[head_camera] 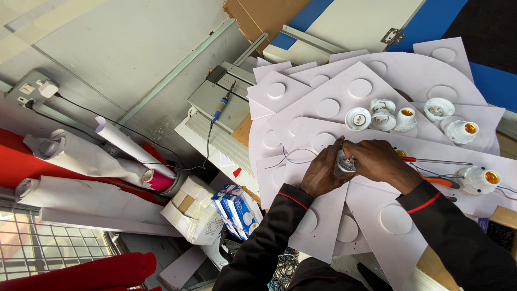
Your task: The person assembles light fixtures by connecting wires to lamp sockets mounted on white panels. They use pliers to strip wire ends, a screwdriver to secure connections, and a soldering iron to join wires. The person handles multiple sockets and wires throughout the process.
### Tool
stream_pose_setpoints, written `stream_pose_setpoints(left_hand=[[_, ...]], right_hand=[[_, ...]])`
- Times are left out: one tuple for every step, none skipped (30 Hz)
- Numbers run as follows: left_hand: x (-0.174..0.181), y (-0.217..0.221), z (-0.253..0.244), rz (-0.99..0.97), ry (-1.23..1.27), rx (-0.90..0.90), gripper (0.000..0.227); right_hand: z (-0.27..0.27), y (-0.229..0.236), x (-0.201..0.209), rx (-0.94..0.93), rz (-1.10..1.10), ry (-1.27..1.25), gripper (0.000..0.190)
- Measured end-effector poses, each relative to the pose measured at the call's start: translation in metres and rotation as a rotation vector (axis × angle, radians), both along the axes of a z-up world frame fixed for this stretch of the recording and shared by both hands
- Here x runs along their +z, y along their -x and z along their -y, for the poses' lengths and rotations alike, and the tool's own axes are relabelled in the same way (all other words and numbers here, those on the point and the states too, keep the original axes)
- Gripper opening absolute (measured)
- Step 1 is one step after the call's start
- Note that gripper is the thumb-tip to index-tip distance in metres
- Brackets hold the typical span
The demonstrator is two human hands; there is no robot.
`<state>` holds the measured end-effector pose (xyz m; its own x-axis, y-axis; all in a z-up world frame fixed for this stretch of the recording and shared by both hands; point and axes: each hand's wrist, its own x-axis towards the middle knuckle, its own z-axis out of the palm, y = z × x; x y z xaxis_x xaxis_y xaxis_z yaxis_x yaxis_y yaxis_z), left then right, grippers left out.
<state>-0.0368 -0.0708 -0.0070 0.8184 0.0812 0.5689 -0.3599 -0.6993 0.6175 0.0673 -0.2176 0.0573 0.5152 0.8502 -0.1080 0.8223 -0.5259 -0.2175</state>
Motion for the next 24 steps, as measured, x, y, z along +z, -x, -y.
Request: stream_pose_setpoints(left_hand=[[0.001,0.001,0.001,0.0,0.002,0.001,0.096],[0.002,0.001,0.001,-0.008,-0.002,0.008,0.097],[0.004,0.002,0.002,-0.016,-0.006,0.014,0.098],[0.0,0.002,0.001,-0.015,-0.006,0.015,0.098],[-0.003,0.002,0.001,-0.027,-0.01,0.03,0.097],[-0.006,0.002,0.001,-0.039,-0.013,0.046,0.096],[-0.01,0.002,0.0,-0.04,-0.012,0.047,0.096],[-0.015,0.001,0.0,-0.058,0.002,0.045,0.094],[-0.019,0.001,0.0,-0.076,0.017,0.044,0.093],[-0.02,0.001,0.001,-0.076,0.019,0.047,0.093],[-0.02,0.001,0.002,-0.088,0.003,0.066,0.093],[-0.021,0.001,0.004,-0.101,-0.012,0.084,0.093],[-0.02,0.002,0.004,-0.104,-0.012,0.086,0.093],[-0.018,0.003,0.005,-0.127,-0.012,0.087,0.093],[-0.016,0.004,0.006,-0.151,-0.012,0.089,0.093],[-0.017,0.004,0.008,-0.15,-0.011,0.088,0.093],[-0.017,0.004,0.009,-0.151,-0.011,0.1,0.092],[-0.018,0.004,0.01,-0.151,-0.011,0.112,0.09],[-0.017,0.002,0.01,-0.149,-0.012,0.111,0.09],[-0.018,0.003,0.01,-0.163,-0.005,0.109,0.09],[-0.019,0.003,0.011,-0.176,0.001,0.107,0.091],[-0.02,0.003,0.012,-0.177,0.001,0.105,0.091],[-0.02,0.002,0.012,-0.169,-0.011,0.118,0.09],[-0.022,0.003,0.013,-0.163,-0.021,0.133,0.089]], right_hand=[[0.0,0.0,-0.001,0.001,0.0,0.002,0.022],[0.0,-0.001,-0.002,-0.011,0.006,-0.012,0.021],[0.0,-0.001,-0.003,-0.023,0.012,-0.025,0.02],[0.001,-0.001,-0.008,-0.023,0.012,-0.025,0.02],[0.002,-0.001,-0.012,-0.044,0.023,-0.029,0.023],[0.002,-0.001,-0.016,-0.064,0.034,-0.031,0.026],[0.002,0.004,-0.007,-0.063,0.034,-0.031,0.026],[0.001,0.009,0.002,-0.122,-0.023,-0.049,0.017],[0.001,0.014,0.011,-0.181,-0.08,-0.066,0.009],[0.001,0.012,0.01,-0.178,-0.081,-0.064,0.009],[0.001,0.01,0.008,-0.201,-0.11,-0.084,0.007],[0.002,0.008,0.006,-0.226,-0.141,-0.104,0.006],[0.003,0.01,0.009,-0.224,-0.143,-0.103,0.006],[0.004,0.011,0.012,-0.253,-0.183,-0.134,0.006],[0.006,0.013,0.016,-0.282,-0.223,-0.165,0.007],[0.007,0.012,0.012,-0.283,-0.222,-0.165,0.007],[0.008,0.01,0.009,-0.3,-0.23,-0.162,0.009],[0.009,0.008,0.005,-0.318,-0.237,-0.16,0.01],[0.009,0.011,0.008,-0.319,-0.235,-0.161,0.01],[0.008,0.014,0.009,-0.325,-0.237,-0.183,0.01],[0.008,0.018,0.011,-0.331,-0.24,-0.205,0.011],[0.008,0.019,0.009,-0.333,-0.241,-0.205,0.011],[0.007,0.02,0.007,-0.328,-0.226,-0.215,0.011],[0.006,0.022,0.004,-0.321,-0.213,-0.224,0.011]])
